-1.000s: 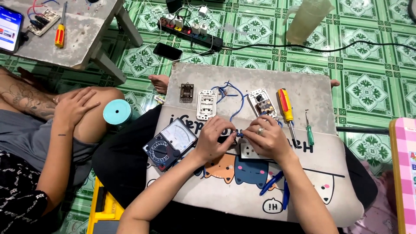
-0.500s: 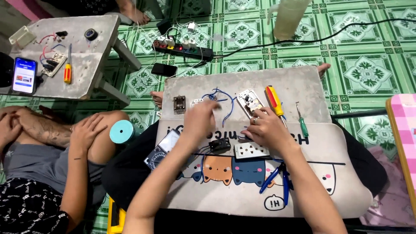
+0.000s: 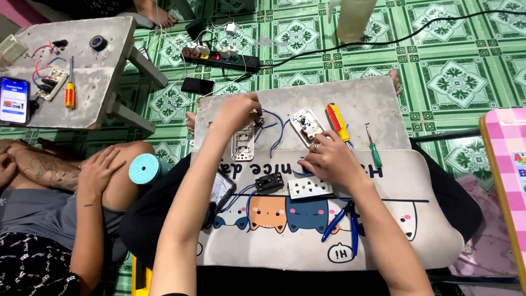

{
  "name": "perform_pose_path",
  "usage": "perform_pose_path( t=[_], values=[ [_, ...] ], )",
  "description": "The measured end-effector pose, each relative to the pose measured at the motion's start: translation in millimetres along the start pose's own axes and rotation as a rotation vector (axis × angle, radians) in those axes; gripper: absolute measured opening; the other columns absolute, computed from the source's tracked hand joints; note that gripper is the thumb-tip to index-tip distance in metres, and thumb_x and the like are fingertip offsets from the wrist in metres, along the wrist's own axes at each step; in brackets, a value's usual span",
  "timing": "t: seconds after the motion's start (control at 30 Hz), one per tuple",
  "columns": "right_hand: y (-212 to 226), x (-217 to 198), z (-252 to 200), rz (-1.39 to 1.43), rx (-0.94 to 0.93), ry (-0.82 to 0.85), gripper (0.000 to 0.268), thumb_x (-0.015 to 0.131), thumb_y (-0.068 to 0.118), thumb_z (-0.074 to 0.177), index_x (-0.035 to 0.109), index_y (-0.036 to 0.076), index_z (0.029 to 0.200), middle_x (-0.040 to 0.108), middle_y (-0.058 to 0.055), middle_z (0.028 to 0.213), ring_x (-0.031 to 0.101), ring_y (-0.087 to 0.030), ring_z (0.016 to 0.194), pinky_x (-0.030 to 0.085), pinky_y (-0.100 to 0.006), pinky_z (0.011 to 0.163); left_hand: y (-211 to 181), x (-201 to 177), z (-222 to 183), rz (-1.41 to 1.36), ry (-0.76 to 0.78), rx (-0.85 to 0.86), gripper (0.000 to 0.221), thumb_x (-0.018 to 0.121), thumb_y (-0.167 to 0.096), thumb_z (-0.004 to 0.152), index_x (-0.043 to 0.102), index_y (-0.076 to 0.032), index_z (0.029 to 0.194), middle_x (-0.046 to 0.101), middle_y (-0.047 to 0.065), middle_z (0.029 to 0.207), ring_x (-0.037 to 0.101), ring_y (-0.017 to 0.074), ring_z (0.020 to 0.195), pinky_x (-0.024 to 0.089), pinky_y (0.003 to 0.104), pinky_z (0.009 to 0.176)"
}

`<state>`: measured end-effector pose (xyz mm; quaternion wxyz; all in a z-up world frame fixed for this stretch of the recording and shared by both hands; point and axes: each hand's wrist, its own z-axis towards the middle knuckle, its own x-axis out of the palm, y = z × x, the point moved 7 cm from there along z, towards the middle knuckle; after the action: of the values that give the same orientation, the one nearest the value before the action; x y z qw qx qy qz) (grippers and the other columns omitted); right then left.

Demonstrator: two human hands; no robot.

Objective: Assembling and wiring electrical switch and socket components on a small board using hand tools.

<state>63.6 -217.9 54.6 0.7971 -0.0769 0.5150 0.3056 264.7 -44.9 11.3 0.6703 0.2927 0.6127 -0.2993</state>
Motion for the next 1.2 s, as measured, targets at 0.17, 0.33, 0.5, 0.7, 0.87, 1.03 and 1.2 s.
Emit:
perform_pose_path(
  t=[0.17,0.33,0.5,0.7,0.87,1.03,1.2],
  values=[
    [-4.3,6.0,-2.7,-0.005,-0.01,0.009,0.019,0.076,0.031,0.088,0.082,0.018,0.077,0.073,-0.002,0.069,0.066,-0.017,0.086,0.05,-0.041,0.1,-0.4,-101.2,-26.7,-0.554,-0.188,-0.061,0.011,0.08,-0.004,0.084,0.075,-0.011,0.091,0.075,0.007,0.088,0.076,0.0278,0.085,0.061,0.037,0.077],
    [-0.5,1.3,0.6,0.017,0.022,0.038,0.018,0.078,0.031,0.088,0.083,0.017,0.078,0.074,-0.004,0.07,0.067,-0.017,0.085,0.05,-0.041,0.1,3.3,-112.6,-47.6,-0.822,-0.386,-0.162,0.014,0.081,-0.006,0.087,0.079,-0.013,0.099,0.078,0.006,0.087,0.076,0.0223,0.081,0.062,0.033,0.073],
    [-5.5,9.0,-1.5,0.012,0.047,0.085,0.018,0.078,0.03,0.088,0.083,0.016,0.079,0.076,-0.005,0.072,0.069,-0.018,0.085,0.051,-0.041,0.1,-7.8,-81.8,-53.4,-1.04,-0.307,-0.299,0.01,0.081,-0.011,0.09,0.079,-0.01,0.1,0.078,0.009,0.085,0.076,0.0191,0.078,0.063,0.03,0.071],
    [-9.0,10.2,-5.3,0.024,0.031,0.045,0.02,0.075,0.03,0.09,0.08,0.016,0.076,0.073,-0.002,0.068,0.067,-0.018,0.081,0.05,-0.041,0.097,-23.6,-73.5,-46.9,-1.171,-0.244,-0.281,0.013,0.079,-0.006,0.088,0.077,-0.004,0.1,0.078,0.014,0.085,0.077,0.0222,0.077,0.064,0.033,0.069],
    [-12.8,16.0,-5.6,0.025,0.058,0.065,0.02,0.075,0.031,0.09,0.08,0.017,0.076,0.074,-0.002,0.069,0.068,-0.017,0.081,0.05,-0.04,0.098,-23.8,-62.9,-43.6,-1.219,-0.158,-0.298,0.012,0.076,-0.005,0.088,0.076,-0.004,0.1,0.077,0.016,0.087,0.077,0.024,0.079,0.065,0.036,0.07],
    [-12.7,14.8,-6.4,0.018,0.068,0.082,0.019,0.075,0.029,0.09,0.081,0.017,0.077,0.074,-0.003,0.07,0.069,-0.018,0.082,0.05,-0.041,0.098,-24.3,-48.4,-44.2,-1.255,-0.156,-0.341,0.013,0.078,-0.005,0.089,0.075,-0.003,0.101,0.077,0.018,0.091,0.076,0.0255,0.087,0.065,0.039,0.072],
    [-10.7,11.0,-3.1,0.024,0.093,0.097,0.018,0.075,0.028,0.09,0.082,0.015,0.079,0.076,-0.005,0.073,0.071,-0.019,0.083,0.05,-0.042,0.1,-24.8,-40.1,-42.4,-1.119,-0.167,-0.322,0.015,0.082,-0.008,0.085,0.078,-0.007,0.099,0.077,0.015,0.092,0.075,0.0262,0.092,0.064,0.039,0.073]
  ],
)
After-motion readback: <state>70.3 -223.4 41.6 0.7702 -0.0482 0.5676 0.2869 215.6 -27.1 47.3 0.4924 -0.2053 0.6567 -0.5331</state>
